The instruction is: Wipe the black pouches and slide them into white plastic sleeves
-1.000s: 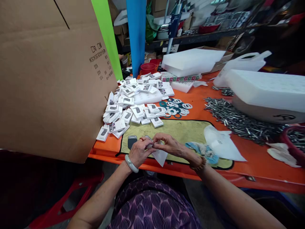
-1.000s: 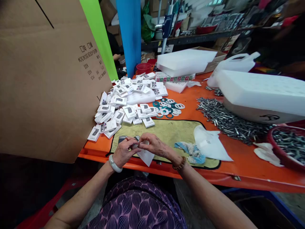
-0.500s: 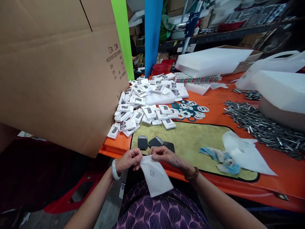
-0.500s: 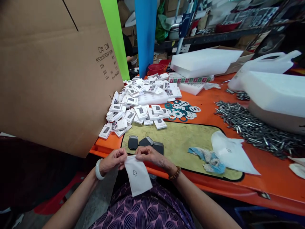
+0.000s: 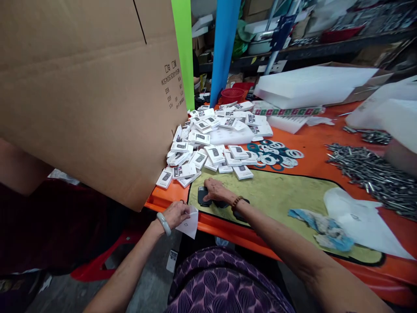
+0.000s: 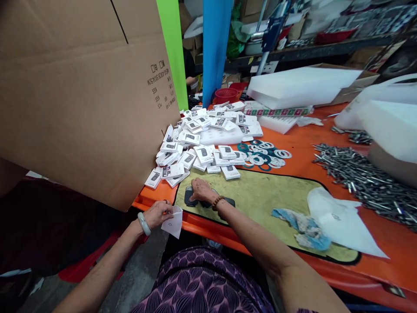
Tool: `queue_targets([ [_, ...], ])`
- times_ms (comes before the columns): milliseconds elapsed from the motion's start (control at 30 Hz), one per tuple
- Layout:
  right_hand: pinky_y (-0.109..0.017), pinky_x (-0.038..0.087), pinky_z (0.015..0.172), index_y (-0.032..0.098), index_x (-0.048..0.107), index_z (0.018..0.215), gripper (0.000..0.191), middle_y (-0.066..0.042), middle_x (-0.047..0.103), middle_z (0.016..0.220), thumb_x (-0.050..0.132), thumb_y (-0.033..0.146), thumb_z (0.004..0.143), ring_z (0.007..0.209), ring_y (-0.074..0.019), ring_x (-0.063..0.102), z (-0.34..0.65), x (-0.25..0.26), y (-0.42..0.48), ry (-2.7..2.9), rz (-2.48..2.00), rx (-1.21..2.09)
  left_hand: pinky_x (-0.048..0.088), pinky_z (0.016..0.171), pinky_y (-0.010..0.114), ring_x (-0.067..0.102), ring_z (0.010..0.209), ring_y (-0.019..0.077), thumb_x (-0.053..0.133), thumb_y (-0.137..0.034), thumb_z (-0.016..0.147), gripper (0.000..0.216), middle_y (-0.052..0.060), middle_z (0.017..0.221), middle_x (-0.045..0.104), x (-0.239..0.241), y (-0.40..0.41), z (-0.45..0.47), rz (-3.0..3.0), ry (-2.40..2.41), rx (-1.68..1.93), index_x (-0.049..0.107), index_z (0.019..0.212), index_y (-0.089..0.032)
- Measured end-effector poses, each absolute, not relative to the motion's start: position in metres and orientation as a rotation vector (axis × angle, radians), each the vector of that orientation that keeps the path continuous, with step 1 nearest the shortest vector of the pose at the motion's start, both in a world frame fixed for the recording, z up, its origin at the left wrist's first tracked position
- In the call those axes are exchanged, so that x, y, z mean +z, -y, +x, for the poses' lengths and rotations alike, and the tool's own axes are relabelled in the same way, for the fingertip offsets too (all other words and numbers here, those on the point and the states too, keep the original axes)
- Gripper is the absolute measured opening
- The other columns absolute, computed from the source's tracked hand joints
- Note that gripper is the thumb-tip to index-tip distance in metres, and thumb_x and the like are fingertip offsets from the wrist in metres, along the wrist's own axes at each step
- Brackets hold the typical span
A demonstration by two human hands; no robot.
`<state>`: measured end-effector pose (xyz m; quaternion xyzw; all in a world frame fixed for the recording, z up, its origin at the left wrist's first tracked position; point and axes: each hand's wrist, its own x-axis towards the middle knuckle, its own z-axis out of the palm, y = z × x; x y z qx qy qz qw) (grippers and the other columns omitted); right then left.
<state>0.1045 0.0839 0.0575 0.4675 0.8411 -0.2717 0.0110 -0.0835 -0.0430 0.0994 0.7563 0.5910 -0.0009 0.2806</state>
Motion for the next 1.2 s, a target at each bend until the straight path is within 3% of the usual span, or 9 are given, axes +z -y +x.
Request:
queue_targets([
  [133, -0.028, 0.037, 0.066, 0.017, 0.055, 0.087, 0.041, -0.008, 0.061, 0.093, 0.079, 0.025, 0.055, 0.084, -0.0236, 0.055, 0.107, 0.060, -0.093, -2.536, 1.428, -1.161, 0.044, 0.078, 0.027, 0.060, 0.085, 0.0179, 0.060, -0.013, 0.081, 0.012, 0.005, 0.085, 0.064, 0.088, 0.040, -0.087, 2.021, -1.568, 0.045, 0.070, 0.084, -0.017],
  [333, -0.026, 0.036, 0.064, 0.020, 0.047, 0.076, 0.021, 0.001, 0.055, 0.079, 0.065, 0.025, 0.066, 0.073, -0.0151, 0.049, 0.127, 0.066, -0.093, -2.619, 1.441, -1.445, 0.044, 0.078, 0.026, 0.061, 0.083, 0.0165, 0.061, -0.011, 0.079, 0.013, 0.004, 0.085, 0.066, 0.083, 0.039, -0.088, 1.970, -1.540, 0.172, 0.070, 0.085, -0.017],
  [500, -0.028, 0.039, 0.067, 0.022, 0.045, 0.078, 0.033, 0.004, 0.050, 0.075, 0.071, 0.038, 0.064, 0.070, -0.0129, 0.047, 0.130, 0.077, -0.066, -2.536, 1.540, -2.423, 0.045, 0.078, 0.026, 0.060, 0.082, 0.0157, 0.066, -0.012, 0.076, 0.009, 0.004, 0.086, 0.066, 0.087, 0.039, -0.079, 1.915, -1.477, 0.309, 0.071, 0.082, -0.016],
  [600, -0.027, 0.041, 0.068, 0.022, 0.047, 0.079, 0.036, 0.004, 0.052, 0.076, 0.074, 0.039, 0.063, 0.071, -0.0128, 0.049, 0.127, 0.080, -0.044, -2.397, 1.443, -2.723, 0.045, 0.075, 0.025, 0.059, 0.082, 0.0157, 0.067, -0.016, 0.076, 0.007, 0.004, 0.084, 0.065, 0.091, 0.039, -0.073, 1.876, -1.468, 0.417, 0.071, 0.081, -0.017],
  [733, -0.028, 0.041, 0.066, 0.021, 0.049, 0.080, 0.034, 0.003, 0.054, 0.074, 0.074, 0.039, 0.064, 0.069, -0.0133, 0.050, 0.133, 0.081, -0.026, -2.312, 1.376, -2.700, 0.044, 0.075, 0.026, 0.058, 0.079, 0.0159, 0.069, -0.018, 0.075, 0.004, 0.003, 0.079, 0.064, 0.097, 0.043, -0.061, 1.833, -1.436, 0.514, 0.072, 0.075, -0.017],
  [867, -0.026, 0.039, 0.064, 0.020, 0.053, 0.078, 0.020, 0.003, 0.056, 0.073, 0.068, 0.031, 0.070, 0.069, -0.0133, 0.049, 0.146, 0.086, -0.016, -2.511, 1.110, -2.311, 0.043, 0.074, 0.027, 0.056, 0.075, 0.0159, 0.072, -0.020, 0.071, 0.003, 0.003, 0.073, 0.062, 0.092, 0.051, -0.040, 1.749, -1.433, 0.535, 0.071, 0.070, -0.017],
  [967, -0.026, 0.039, 0.065, 0.020, 0.057, 0.084, 0.015, 0.002, 0.056, 0.075, 0.064, 0.025, 0.072, 0.069, -0.0129, 0.049, 0.153, 0.086, -0.008, -2.604, 1.207, -2.108, 0.041, 0.068, 0.026, 0.052, 0.068, 0.0140, 0.074, -0.023, 0.069, 0.008, 0.001, 0.068, 0.058, 0.085, 0.057, -0.025, 1.609, -1.491, 0.630, 0.070, 0.068, -0.016],
  [1067, -0.027, 0.042, 0.067, 0.021, 0.054, 0.097, 0.028, 0.001, 0.057, 0.082, 0.065, 0.030, 0.072, 0.074, -0.0142, 0.052, 0.161, 0.080, 0.001, -2.532, 1.502, -2.303, 0.039, 0.058, 0.024, 0.046, 0.059, 0.0102, 0.073, -0.032, 0.069, 0.019, 0.000, 0.067, 0.056, 0.081, 0.061, -0.014, 1.397, -1.486, 0.827, 0.067, 0.068, -0.015],
  [1200, -0.031, 0.046, 0.076, 0.023, 0.054, 0.096, 0.032, -0.002, 0.059, 0.092, 0.070, 0.039, 0.073, 0.084, -0.0170, 0.056, 0.178, 0.075, 0.015, -2.584, 1.659, -2.428, 0.038, 0.056, 0.024, 0.046, 0.058, 0.0097, 0.072, -0.043, 0.068, 0.030, 0.001, 0.071, 0.056, 0.087, 0.064, -0.004, 1.269, -1.459, 1.006, 0.065, 0.066, -0.014],
])
